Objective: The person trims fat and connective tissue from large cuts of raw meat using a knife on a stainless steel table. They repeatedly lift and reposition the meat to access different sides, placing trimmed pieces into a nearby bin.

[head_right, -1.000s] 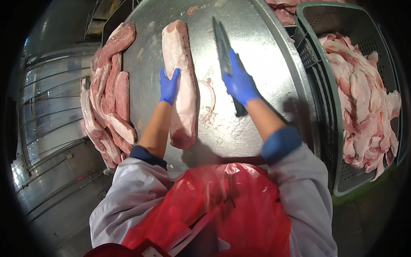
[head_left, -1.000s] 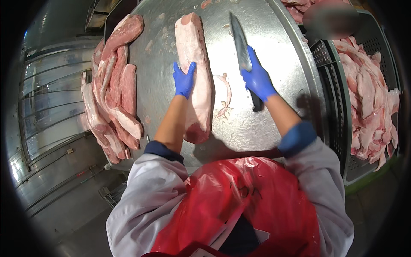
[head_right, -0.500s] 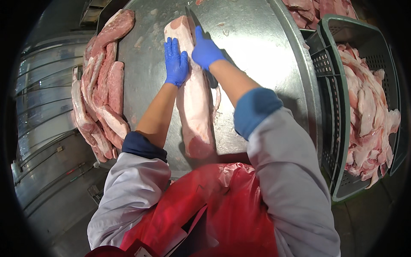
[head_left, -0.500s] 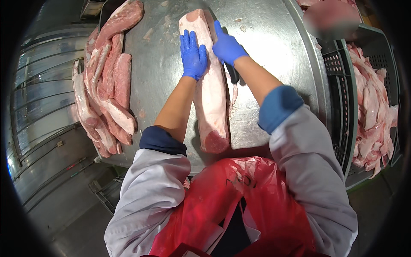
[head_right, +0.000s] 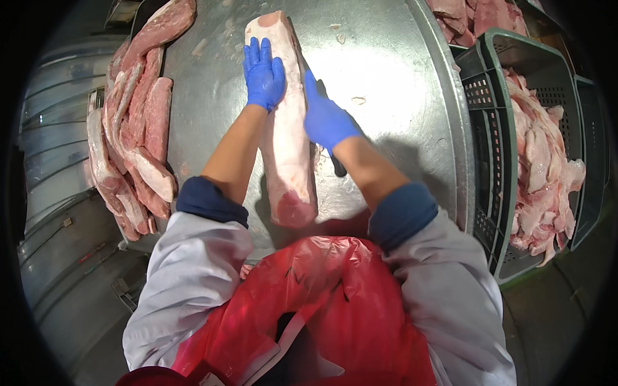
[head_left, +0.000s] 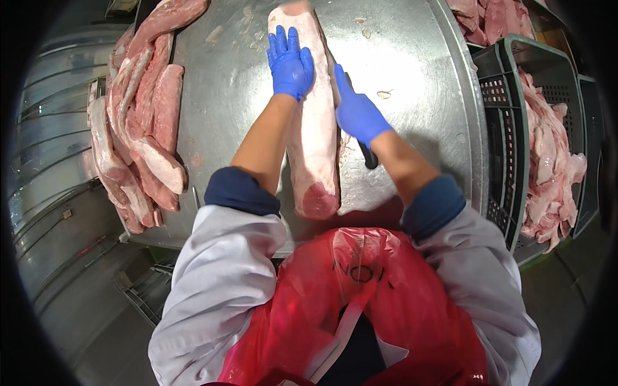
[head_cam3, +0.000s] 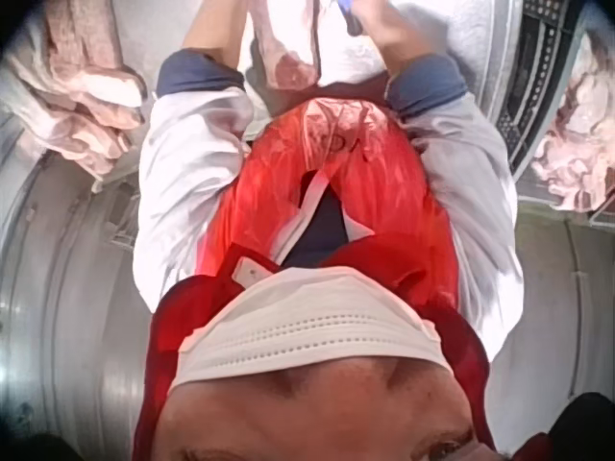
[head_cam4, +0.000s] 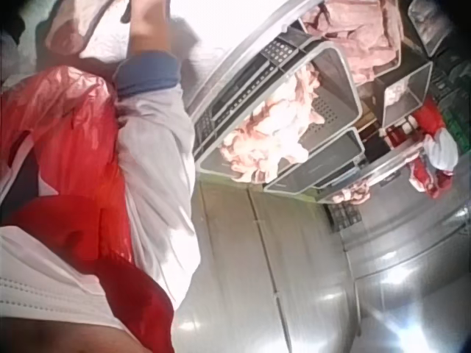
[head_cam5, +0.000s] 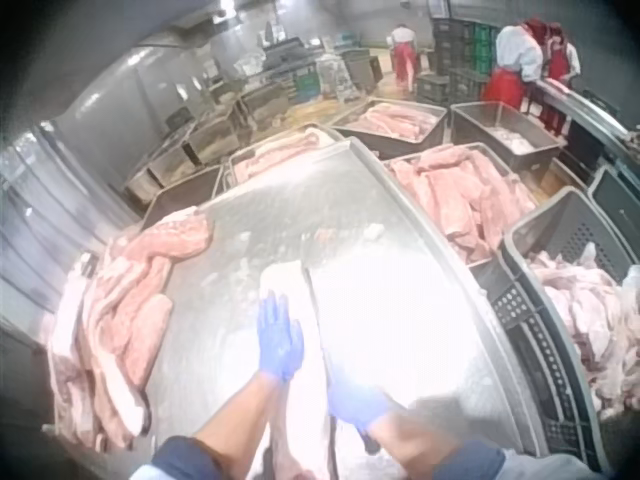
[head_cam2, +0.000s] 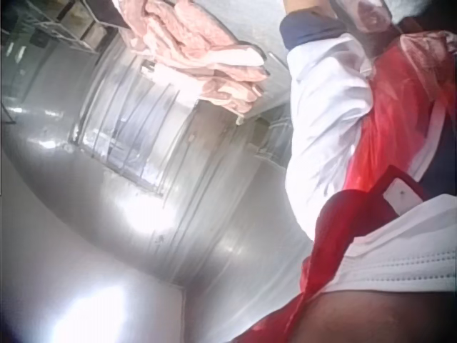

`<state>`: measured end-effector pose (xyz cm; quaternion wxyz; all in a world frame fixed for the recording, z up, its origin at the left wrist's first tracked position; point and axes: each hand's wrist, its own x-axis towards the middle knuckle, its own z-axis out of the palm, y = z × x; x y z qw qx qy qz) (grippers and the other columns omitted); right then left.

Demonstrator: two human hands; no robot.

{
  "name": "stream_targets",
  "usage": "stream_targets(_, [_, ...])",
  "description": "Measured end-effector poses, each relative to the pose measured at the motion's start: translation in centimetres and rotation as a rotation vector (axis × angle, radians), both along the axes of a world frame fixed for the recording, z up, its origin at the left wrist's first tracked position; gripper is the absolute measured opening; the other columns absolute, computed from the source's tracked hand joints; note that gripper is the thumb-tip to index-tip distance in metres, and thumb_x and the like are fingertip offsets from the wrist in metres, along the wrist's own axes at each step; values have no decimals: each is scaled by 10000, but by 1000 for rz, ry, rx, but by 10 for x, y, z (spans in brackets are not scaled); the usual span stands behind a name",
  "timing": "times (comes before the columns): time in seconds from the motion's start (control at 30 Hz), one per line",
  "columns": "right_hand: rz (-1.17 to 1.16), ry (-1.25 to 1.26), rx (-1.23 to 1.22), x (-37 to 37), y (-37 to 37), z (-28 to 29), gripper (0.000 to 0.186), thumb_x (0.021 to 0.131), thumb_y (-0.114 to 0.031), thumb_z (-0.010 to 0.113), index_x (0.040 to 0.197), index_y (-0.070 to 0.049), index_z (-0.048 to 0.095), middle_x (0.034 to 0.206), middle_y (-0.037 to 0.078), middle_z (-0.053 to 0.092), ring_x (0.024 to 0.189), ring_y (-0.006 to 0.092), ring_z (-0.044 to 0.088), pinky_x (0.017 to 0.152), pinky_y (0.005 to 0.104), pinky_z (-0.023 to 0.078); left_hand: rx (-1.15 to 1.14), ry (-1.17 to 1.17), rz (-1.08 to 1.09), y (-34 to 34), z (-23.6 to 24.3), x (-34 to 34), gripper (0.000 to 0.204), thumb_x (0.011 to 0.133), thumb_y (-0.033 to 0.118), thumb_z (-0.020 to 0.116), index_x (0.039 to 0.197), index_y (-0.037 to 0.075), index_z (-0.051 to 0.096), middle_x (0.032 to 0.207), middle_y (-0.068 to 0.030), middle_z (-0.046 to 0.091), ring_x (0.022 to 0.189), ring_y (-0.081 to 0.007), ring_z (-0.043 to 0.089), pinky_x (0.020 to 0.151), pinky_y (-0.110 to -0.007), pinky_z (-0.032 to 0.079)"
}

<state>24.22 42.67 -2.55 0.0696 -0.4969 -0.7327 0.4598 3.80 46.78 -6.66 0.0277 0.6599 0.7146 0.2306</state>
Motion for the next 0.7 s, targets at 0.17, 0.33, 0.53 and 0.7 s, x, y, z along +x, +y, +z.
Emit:
stream_targets(0.17, [-48, -57, 10, -8, 11, -3, 825, 900, -105, 459, 1617, -143, 52, 979, 369, 663, 886, 484, 679, 832, 500, 530, -101, -34, -109, -51, 12, 18, 717, 946, 282, 487, 1569, 14, 254, 1629, -323, 107, 1483, -563, 105, 1199, -615, 140])
stream_targets(0.33, [-69, 41, -65, -11, 9, 5, 830, 899, -81, 447, 1621, -189, 53, 928, 337, 673, 813, 440, 689, 779, 482, 547, -133, -65, -112, -71, 21, 30, 685, 940, 272, 459, 1569, 58, 292, 1643, -293, 104, 1496, -533, 114, 1212, -590, 119])
stream_targets(0.53, [-18, 21, -180, 45, -116, 13, 833, 949, -106, 460, 1611, -177, -41, 854, 366, 648, 753, 484, 665, 711, 524, 528, -133, -22, -25, -68, 13, 28, 676, 947, 310, 440, 1564, 67, 311, 1644, -274, 139, 1508, -500, 115, 1211, -587, 143])
stream_targets(0.7, [-18, 156, -196, 89, -243, 22, 805, 944, -89, 475, 1611, -139, 27, 898, 305, 659, 715, 477, 644, 685, 528, 498, -114, -29, -40, -58, 7, 26, 680, 973, 354, 435, 1577, 84, 278, 1647, -276, 117, 1505, -508, 113, 1207, -594, 144])
